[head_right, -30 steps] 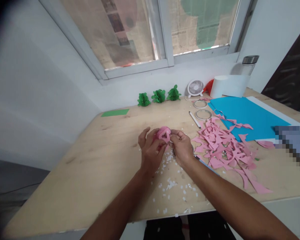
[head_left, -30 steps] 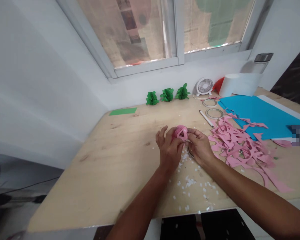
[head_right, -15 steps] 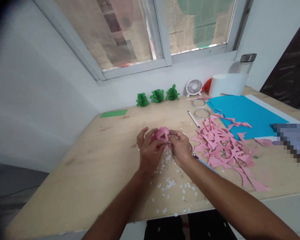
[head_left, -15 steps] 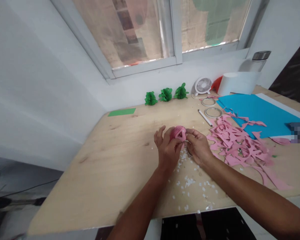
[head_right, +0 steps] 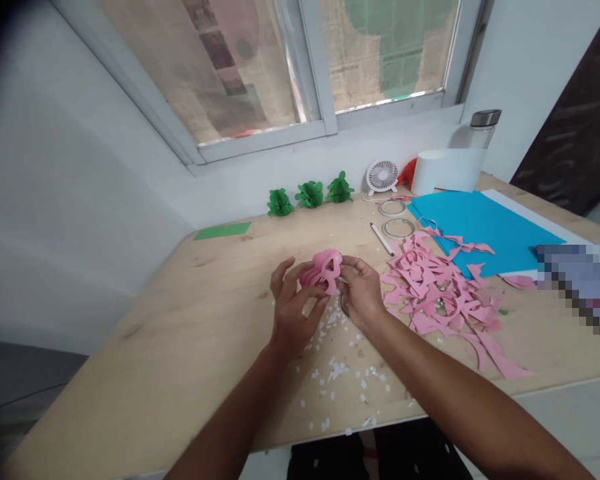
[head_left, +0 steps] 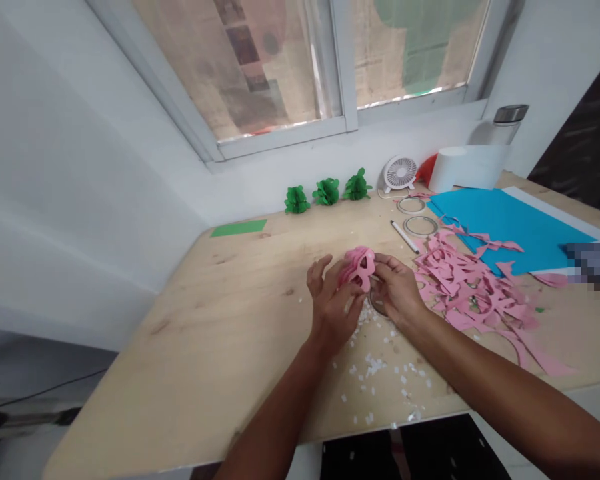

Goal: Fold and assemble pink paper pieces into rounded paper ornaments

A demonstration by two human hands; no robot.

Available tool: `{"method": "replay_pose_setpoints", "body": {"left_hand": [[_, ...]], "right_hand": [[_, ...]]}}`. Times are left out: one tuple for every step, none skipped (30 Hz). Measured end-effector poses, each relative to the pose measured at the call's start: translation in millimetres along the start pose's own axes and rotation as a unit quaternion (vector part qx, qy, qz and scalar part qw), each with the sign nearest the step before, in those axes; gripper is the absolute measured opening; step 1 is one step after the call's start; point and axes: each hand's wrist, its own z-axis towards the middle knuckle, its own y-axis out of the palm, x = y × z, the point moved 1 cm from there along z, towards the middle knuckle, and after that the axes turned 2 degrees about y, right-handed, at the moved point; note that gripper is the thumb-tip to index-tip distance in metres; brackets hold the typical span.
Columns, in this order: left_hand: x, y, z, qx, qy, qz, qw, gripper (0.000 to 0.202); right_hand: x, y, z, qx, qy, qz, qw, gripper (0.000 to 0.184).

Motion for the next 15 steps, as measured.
{"method": "replay_pose_setpoints", "body": {"left_hand": [[1.1, -2.3, 0.5, -0.010, -0.003, -0.021, 1.000, 0.006], [1.7, -4.1, 0.8, -0.021, -0.005, -0.036, 0.999, 0.005], [1.9, -5.6, 0.9, -0.022, -0.005, -0.045, 0.999, 0.007], [1.5, -6.5, 0.7, -0.017, -0.008, -0.049, 0.999, 0.008], [0.5, -6.7, 0.3, -0.015, -0.012, -0.051, 0.998, 0.007], [-0.8, -6.5, -0.1, -0.011, -0.017, -0.052, 0.998, 0.006], [-2.4, -5.9, -0.4, -0.008, -0.021, -0.053, 0.998, 0.005], [-3.8, -5.4, -0.6, -0.006, -0.026, -0.054, 0.998, 0.004], [-5.0, -5.0, -0.5, -0.004, -0.029, -0.054, 0.998, 0.004], [-5.7, -5.0, -0.2, -0.001, -0.030, -0.053, 0.998, 0.006], [-5.8, -5.2, 0.3, 0.003, -0.031, -0.051, 0.998, 0.007], [-5.5, -5.8, 0.9, 0.006, -0.033, -0.049, 0.998, 0.008], [-4.8, -6.6, 1.6, 0.008, -0.036, -0.046, 0.998, 0.009], [-3.9, -7.4, 2.1, 0.011, -0.039, -0.044, 0.998, 0.009], [-3.0, -8.1, 2.4, 0.014, -0.042, -0.042, 0.998, 0.009]], "right_hand": [[-1.1, -0.4, 1.3, 0.001, -0.004, 0.001, 1.000, 0.021], [-2.1, -0.7, 2.4, 0.000, -0.008, 0.000, 1.000, 0.020], [-2.9, -0.8, 3.3, -0.001, -0.012, -0.001, 1.000, 0.020], [-3.5, -0.7, 3.9, -0.002, -0.016, -0.003, 1.000, 0.020], [-3.9, -0.5, 4.2, -0.001, -0.019, -0.006, 1.000, 0.020], [-4.3, -0.2, 4.3, 0.001, -0.022, -0.009, 1.000, 0.020], [-4.5, 0.2, 4.2, 0.004, -0.025, -0.011, 1.000, 0.020], [-4.6, 0.5, 4.0, 0.005, -0.026, -0.016, 1.000, 0.020], [-4.6, 0.8, 3.7, 0.004, -0.026, -0.018, 0.999, 0.020], [-4.4, 1.0, 3.2, 0.001, -0.028, -0.019, 0.999, 0.020], [-4.1, 1.0, 2.7, -0.002, -0.033, -0.024, 0.999, 0.020], [-3.4, 0.7, 2.1, -0.007, -0.037, -0.030, 0.999, 0.020], [-2.4, 0.3, 1.5, -0.013, -0.038, -0.040, 0.998, 0.020], [-0.9, -0.4, 0.8, -0.019, -0.038, -0.053, 0.998, 0.020], [1.1, -1.1, 0.2, -0.026, -0.035, -0.068, 0.997, 0.020]]}}
